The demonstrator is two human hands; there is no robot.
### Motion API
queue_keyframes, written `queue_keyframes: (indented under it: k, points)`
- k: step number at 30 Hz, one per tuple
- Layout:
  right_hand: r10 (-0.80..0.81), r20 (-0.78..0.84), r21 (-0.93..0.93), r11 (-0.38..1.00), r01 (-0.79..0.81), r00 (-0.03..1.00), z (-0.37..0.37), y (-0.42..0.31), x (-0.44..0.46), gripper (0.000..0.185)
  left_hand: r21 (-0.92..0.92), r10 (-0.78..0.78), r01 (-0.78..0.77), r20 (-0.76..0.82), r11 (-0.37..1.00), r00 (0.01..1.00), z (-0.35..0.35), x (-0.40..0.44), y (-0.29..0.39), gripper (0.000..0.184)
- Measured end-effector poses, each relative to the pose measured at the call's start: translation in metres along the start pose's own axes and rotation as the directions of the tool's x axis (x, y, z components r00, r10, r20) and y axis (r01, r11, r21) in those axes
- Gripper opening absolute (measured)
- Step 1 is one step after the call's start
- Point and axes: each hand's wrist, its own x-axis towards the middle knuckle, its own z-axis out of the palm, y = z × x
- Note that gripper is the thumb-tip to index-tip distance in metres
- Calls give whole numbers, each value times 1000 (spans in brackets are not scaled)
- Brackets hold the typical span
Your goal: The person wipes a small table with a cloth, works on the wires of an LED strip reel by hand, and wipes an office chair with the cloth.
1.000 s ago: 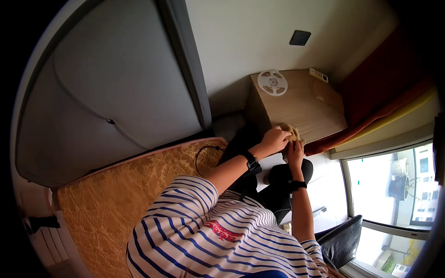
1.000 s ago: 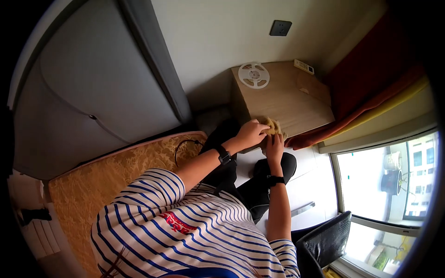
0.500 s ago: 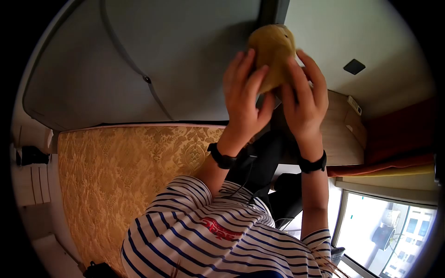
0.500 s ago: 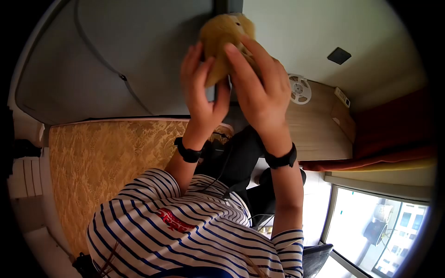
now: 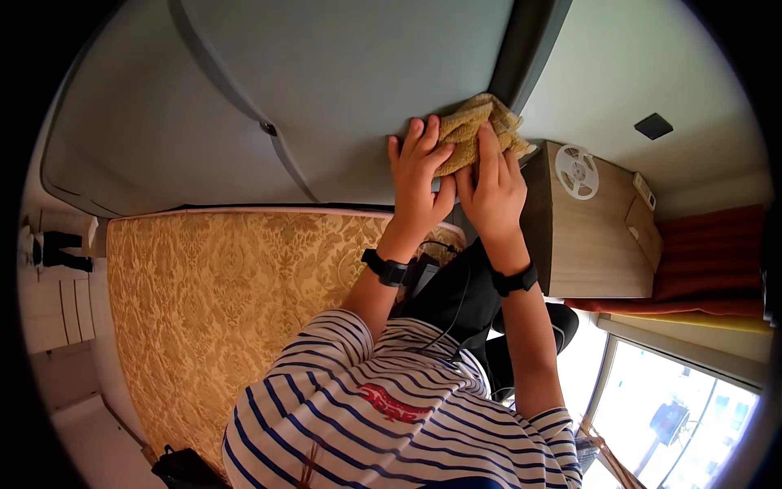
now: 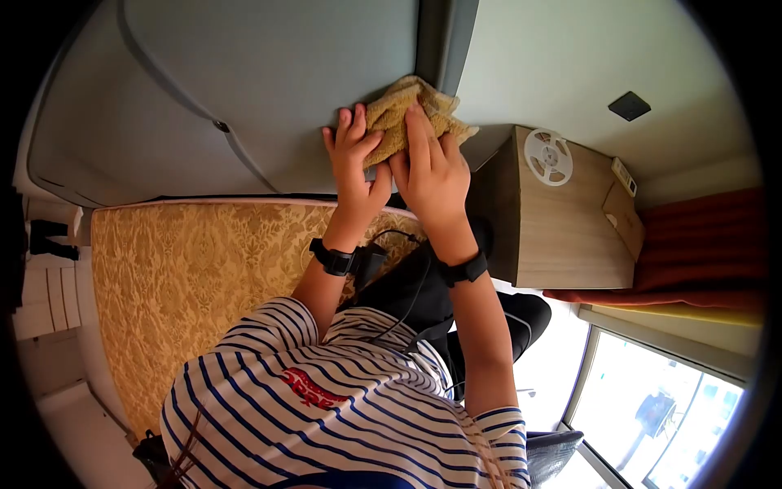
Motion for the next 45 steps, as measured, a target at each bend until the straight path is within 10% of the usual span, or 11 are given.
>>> queue_keyframes:
  k: [6, 10, 12, 15, 22, 24, 27, 32, 34, 40, 45]
  points:
    - [91, 179, 42, 994, -100, 980, 1, -16, -49, 50, -55, -18, 37, 307, 998, 951, -61, -12, -11, 38]
    - [219, 276, 131, 956, -262, 936, -17, -32, -59, 45, 247, 57, -34, -85, 968, 995, -94, 10, -26, 37]
    - [277, 283, 189, 923, -336, 918, -25, -37, -62, 42, 305, -82, 218, -403, 927, 912, -106, 28, -27, 36]
    - [362, 295, 280, 852, -443, 884, -32, -43, -64, 41, 28, -338, 400, -484, 916, 807, -118, 28, -61, 37]
    - [353, 319, 357, 815, -456, 880, -46, -47, -64, 41, 170, -356, 464, -436, 870, 827, -135, 27, -78, 37]
    - [375, 325, 356, 802, -480, 868, -50, -46, -69, 41, -368, -592, 469, -394, 803, 703, -137, 25, -78, 27]
    - [476, 291, 368, 745, -557, 830, -59, -42, -76, 39, -671, -747, 417, -321, 613, 582, -126, -8, -80, 14]
    - [598, 282, 392, 642, -659, 750, -86, -28, -84, 39, -747, -977, 632, -195, 204, 85, -109, -121, -125, 22]
    - [617, 280, 384, 630, -675, 736, -94, -21, -90, 39, -816, -964, 527, 136, -239, -227, -102, -154, -142, 46]
    - [613, 250, 426, 626, -654, 750, -105, -21, -98, 39, -894, -965, 373, 262, -250, -20, -89, -177, -169, 83]
    - [611, 338, 381, 606, -698, 716, -121, -24, -107, 39, -888, -902, 178, 431, -423, 8, -73, -163, -170, 70]
